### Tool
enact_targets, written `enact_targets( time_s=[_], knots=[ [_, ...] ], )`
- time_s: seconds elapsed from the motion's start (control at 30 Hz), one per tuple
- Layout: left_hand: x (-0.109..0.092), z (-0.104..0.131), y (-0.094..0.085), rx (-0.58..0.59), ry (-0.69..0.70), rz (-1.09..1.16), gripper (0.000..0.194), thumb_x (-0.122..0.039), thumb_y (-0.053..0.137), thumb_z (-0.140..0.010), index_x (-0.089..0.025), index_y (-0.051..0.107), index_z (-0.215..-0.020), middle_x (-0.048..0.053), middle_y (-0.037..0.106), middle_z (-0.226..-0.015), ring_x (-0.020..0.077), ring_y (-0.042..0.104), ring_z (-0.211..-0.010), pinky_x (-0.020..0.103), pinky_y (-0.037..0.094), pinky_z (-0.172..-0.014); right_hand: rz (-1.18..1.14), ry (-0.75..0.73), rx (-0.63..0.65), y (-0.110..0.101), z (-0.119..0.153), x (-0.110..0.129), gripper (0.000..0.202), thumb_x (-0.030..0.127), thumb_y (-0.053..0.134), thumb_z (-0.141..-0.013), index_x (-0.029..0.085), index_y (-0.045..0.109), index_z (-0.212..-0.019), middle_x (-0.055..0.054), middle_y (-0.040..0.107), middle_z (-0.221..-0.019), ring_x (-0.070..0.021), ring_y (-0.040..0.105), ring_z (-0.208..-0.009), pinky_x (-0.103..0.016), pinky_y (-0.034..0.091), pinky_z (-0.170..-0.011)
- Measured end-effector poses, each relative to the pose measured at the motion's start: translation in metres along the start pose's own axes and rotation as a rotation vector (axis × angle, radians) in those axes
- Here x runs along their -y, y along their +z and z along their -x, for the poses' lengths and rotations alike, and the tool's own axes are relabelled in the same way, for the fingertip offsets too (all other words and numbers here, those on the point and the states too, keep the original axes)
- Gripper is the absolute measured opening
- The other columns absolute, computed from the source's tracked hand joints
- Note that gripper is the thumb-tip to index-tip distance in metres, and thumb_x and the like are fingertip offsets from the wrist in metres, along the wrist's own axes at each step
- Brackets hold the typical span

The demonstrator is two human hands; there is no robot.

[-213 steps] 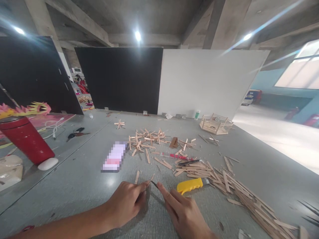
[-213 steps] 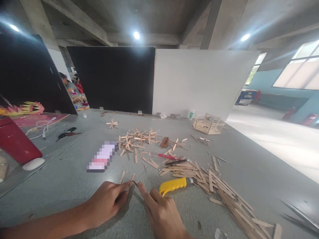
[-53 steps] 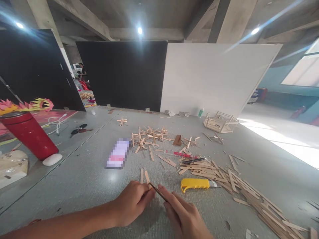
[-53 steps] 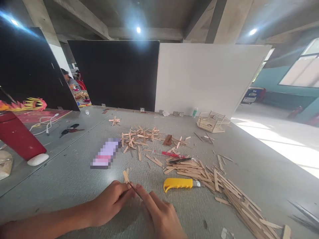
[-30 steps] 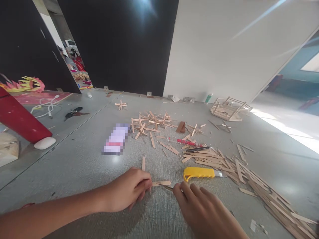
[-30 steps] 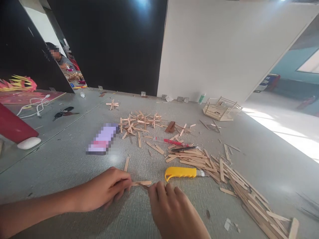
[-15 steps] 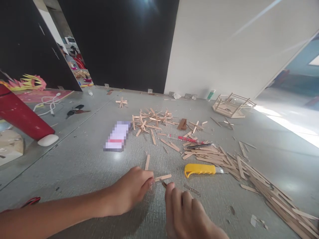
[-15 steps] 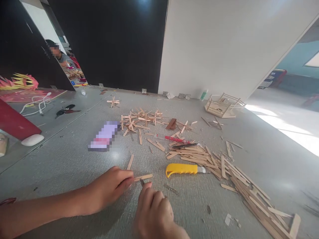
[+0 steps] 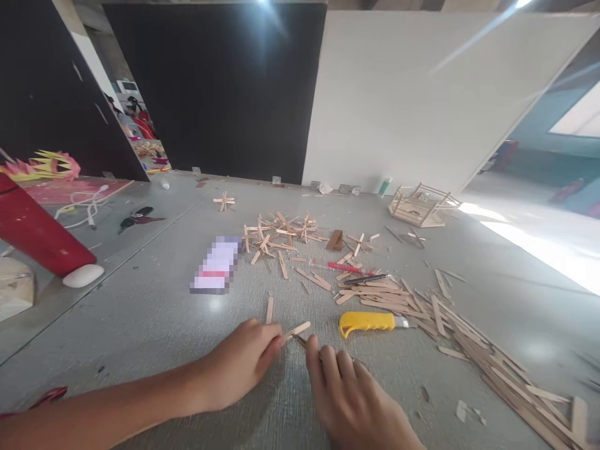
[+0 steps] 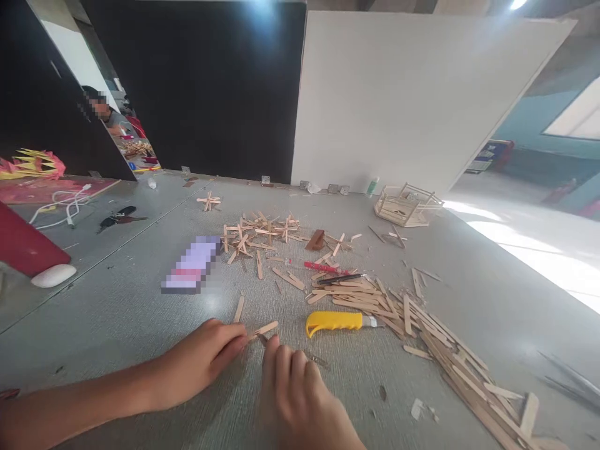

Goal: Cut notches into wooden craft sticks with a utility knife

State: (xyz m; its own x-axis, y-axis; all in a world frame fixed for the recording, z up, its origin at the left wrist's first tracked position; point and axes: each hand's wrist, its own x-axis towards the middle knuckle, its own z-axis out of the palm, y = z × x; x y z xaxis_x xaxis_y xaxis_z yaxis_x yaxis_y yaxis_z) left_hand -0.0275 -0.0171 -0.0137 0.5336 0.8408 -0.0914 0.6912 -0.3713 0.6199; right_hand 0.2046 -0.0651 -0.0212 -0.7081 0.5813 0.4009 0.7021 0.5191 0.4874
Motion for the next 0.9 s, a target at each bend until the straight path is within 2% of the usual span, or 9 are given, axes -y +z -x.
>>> enact_targets(
  time_s=[0.1,0.23,0.3,0.43,0.6,0.73,0.9],
  knots=[
    [0.000,0.000,0.004,-0.007,-0.060,-0.021,0.039,-0.038,0.031,-0.110,-0.022,0.051,-0.081,-0.001,0.051,-0.067,0.0163,0.045,-0.059,0.031,0.027,-0.059,-0.083,0.026,0.032,0.011,0.002,-0.002,0.042,0.001,0.056,-0.088,0.004,0.065,-0.129,-0.010,0.071,-0.092,-0.0185,0.066,-0.072,-0.028,0.054,-0.059],
    [-0.003,0.001,0.000,0.009,-0.029,0.013,0.038,-0.041,0.031,-0.109,-0.023,0.045,-0.079,-0.002,0.049,-0.066,0.0154,0.044,-0.058,0.030,0.029,-0.058,-0.146,0.081,0.058,0.017,0.000,-0.007,0.050,-0.002,0.060,-0.081,0.005,0.063,-0.130,-0.012,0.074,-0.103,-0.0209,0.070,-0.081,-0.030,0.060,-0.069],
    [-0.004,0.001,-0.007,0.087,-0.043,0.117,0.040,-0.048,0.032,-0.109,-0.023,0.043,-0.079,-0.003,0.049,-0.066,0.0145,0.046,-0.057,0.027,0.032,-0.054,-0.160,0.096,0.055,0.018,-0.001,-0.007,0.051,-0.003,0.062,-0.079,0.005,0.064,-0.129,-0.012,0.075,-0.104,-0.0215,0.070,-0.083,-0.030,0.061,-0.070],
    [0.000,-0.004,-0.019,0.301,-0.160,0.389,0.048,-0.067,0.037,-0.103,-0.024,0.045,-0.084,-0.006,0.049,-0.063,0.0106,0.044,-0.042,0.022,0.034,-0.040,-0.193,0.105,0.052,0.020,-0.001,-0.004,0.056,-0.006,0.064,-0.076,0.005,0.063,-0.131,-0.011,0.075,-0.106,-0.0218,0.071,-0.085,-0.030,0.062,-0.072],
    [0.005,-0.007,-0.019,0.276,-0.141,0.433,0.055,-0.075,0.042,-0.099,-0.022,0.049,-0.088,-0.006,0.051,-0.062,0.0083,0.044,-0.039,0.018,0.031,-0.036,-0.221,0.133,0.043,0.019,-0.003,-0.004,0.057,-0.007,0.069,-0.075,0.005,0.063,-0.130,-0.009,0.074,-0.102,-0.0217,0.070,-0.082,-0.031,0.063,-0.072],
    [0.001,-0.007,-0.021,0.287,-0.187,0.403,0.058,-0.079,0.041,-0.097,-0.022,0.050,-0.089,-0.006,0.052,-0.064,0.0075,0.042,-0.038,0.017,0.029,-0.033,-0.213,0.143,0.010,0.020,-0.002,-0.003,0.054,-0.006,0.069,-0.078,0.005,0.063,-0.130,-0.008,0.073,-0.099,-0.0210,0.070,-0.081,-0.030,0.062,-0.071],
    [0.000,-0.007,-0.018,0.274,-0.220,0.361,0.065,-0.088,0.039,-0.090,-0.024,0.047,-0.086,-0.006,0.050,-0.061,0.0084,0.040,-0.036,0.018,0.027,-0.030,-0.127,0.152,-0.173,0.039,-0.001,0.002,0.034,0.002,0.061,-0.090,0.008,0.063,-0.123,-0.009,0.074,-0.096,-0.0202,0.072,-0.078,-0.028,0.059,-0.064]
  ],
)
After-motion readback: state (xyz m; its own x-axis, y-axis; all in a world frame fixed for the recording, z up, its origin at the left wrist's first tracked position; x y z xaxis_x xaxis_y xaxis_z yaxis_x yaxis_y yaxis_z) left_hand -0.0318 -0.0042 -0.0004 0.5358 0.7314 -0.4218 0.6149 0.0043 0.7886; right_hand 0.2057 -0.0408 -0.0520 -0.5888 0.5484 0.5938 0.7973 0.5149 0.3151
